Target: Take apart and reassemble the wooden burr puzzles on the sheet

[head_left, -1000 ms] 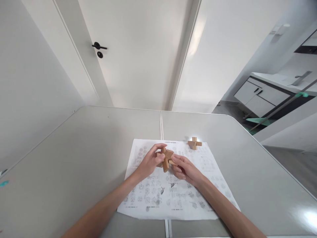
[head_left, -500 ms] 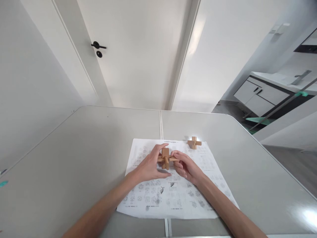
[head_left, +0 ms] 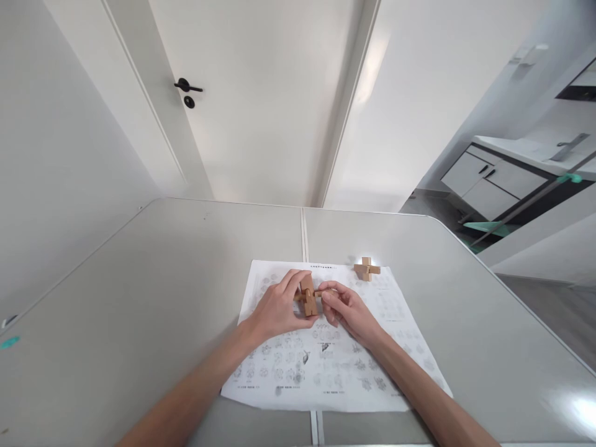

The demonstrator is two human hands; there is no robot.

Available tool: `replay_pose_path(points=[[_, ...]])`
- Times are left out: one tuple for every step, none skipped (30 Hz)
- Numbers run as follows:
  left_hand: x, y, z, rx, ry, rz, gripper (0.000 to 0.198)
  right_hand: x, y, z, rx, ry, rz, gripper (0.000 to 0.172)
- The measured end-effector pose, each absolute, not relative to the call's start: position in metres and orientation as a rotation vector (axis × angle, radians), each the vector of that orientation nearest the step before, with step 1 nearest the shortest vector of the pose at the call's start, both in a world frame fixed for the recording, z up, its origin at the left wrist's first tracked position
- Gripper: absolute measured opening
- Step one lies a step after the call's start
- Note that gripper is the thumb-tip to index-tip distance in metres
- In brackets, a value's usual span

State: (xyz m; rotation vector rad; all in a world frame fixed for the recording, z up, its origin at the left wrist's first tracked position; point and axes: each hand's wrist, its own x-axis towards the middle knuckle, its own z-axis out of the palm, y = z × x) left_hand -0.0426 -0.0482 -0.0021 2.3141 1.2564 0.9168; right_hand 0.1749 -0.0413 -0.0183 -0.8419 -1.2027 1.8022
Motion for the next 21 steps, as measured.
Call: replay_pose_path(points=[[-0.043, -0.048, -0.001, 2.331, 1.257, 0.920, 0.077, 0.174, -0.042, -0.018, -0.869, -1.272, 1.730, 0.036], [-0.043, -0.048, 0.000, 2.348, 1.255, 0.924, 0.076, 0.173, -0.043, -0.017, -0.896, -1.327, 1.664, 0.036], [-0.044, -0.048, 0.001, 2.364, 1.252, 0.931, 0.074, 0.172, -0.044, -0.017, -0.918, -1.367, 1.610, 0.036], [-0.044, -0.048, 0.002, 2.379, 1.249, 0.938, 0.072, 0.171, -0.045, -0.016, -0.933, -1.391, 1.569, 0.036], [-0.045, -0.048, 0.002, 2.391, 1.248, 0.944, 0.072, 0.170, -0.046, -0.015, -0.943, -1.405, 1.544, 0.036], [-0.045, -0.048, 0.002, 2.400, 1.251, 0.950, 0.071, 0.170, -0.046, -0.014, -0.952, -1.412, 1.524, 0.036], [-0.045, -0.047, 0.002, 2.408, 1.254, 0.955, 0.072, 0.169, -0.047, -0.014, -0.959, -1.418, 1.508, 0.036], [-0.046, -0.048, 0.002, 2.416, 1.257, 0.959, 0.072, 0.168, -0.047, -0.014, -0.966, -1.423, 1.493, 0.036], [-0.046, -0.048, 0.001, 2.424, 1.257, 0.966, 0.073, 0.168, -0.047, -0.014, -0.971, -1.426, 1.480, 0.036], [-0.046, -0.048, 0.001, 2.431, 1.253, 0.981, 0.075, 0.168, -0.047, -0.015, -0.978, -1.426, 1.468, 0.036], [-0.046, -0.048, 0.001, 2.437, 1.245, 1.002, 0.076, 0.168, -0.046, -0.015, -0.984, -1.424, 1.457, 0.036], [-0.046, -0.049, 0.001, 2.441, 1.236, 1.022, 0.077, 0.169, -0.046, -0.016, -0.990, -1.420, 1.447, 0.037], [-0.046, -0.049, 0.002, 2.442, 1.227, 1.041, 0.078, 0.169, -0.045, -0.016, -0.995, -1.417, 1.440, 0.037], [-0.045, -0.049, 0.003, 2.440, 1.221, 1.060, 0.079, 0.170, -0.044, -0.017, -0.998, -1.416, 1.432, 0.037], [-0.045, -0.050, 0.004, 2.437, 1.215, 1.079, 0.079, 0.170, -0.043, -0.018, -1.000, -1.415, 1.425, 0.038], [-0.045, -0.050, 0.005, 2.435, 1.206, 1.098, 0.080, 0.171, -0.042, -0.018, -1.004, -1.413, 1.417, 0.037], [-0.045, -0.050, 0.007, 2.432, 1.191, 1.121, 0.081, 0.171, -0.041, -0.019, -1.007, -1.409, 1.411, 0.037], [-0.045, -0.050, 0.008, 2.428, 1.168, 1.152, 0.082, 0.172, -0.041, -0.020, -1.011, -1.403, 1.405, 0.037], [-0.045, -0.051, 0.010, 2.421, 1.139, 1.186, 0.083, 0.172, -0.041, -0.020, -1.016, -1.396, 1.398, 0.036], [-0.045, -0.051, 0.011, 2.410, 1.106, 1.224, 0.085, 0.172, -0.041, -0.021, -1.019, -1.390, 1.392, 0.036], [-0.045, -0.051, 0.012, 2.396, 1.079, 1.261, 0.087, 0.172, -0.041, -0.022, -1.020, -1.387, 1.388, 0.036]])
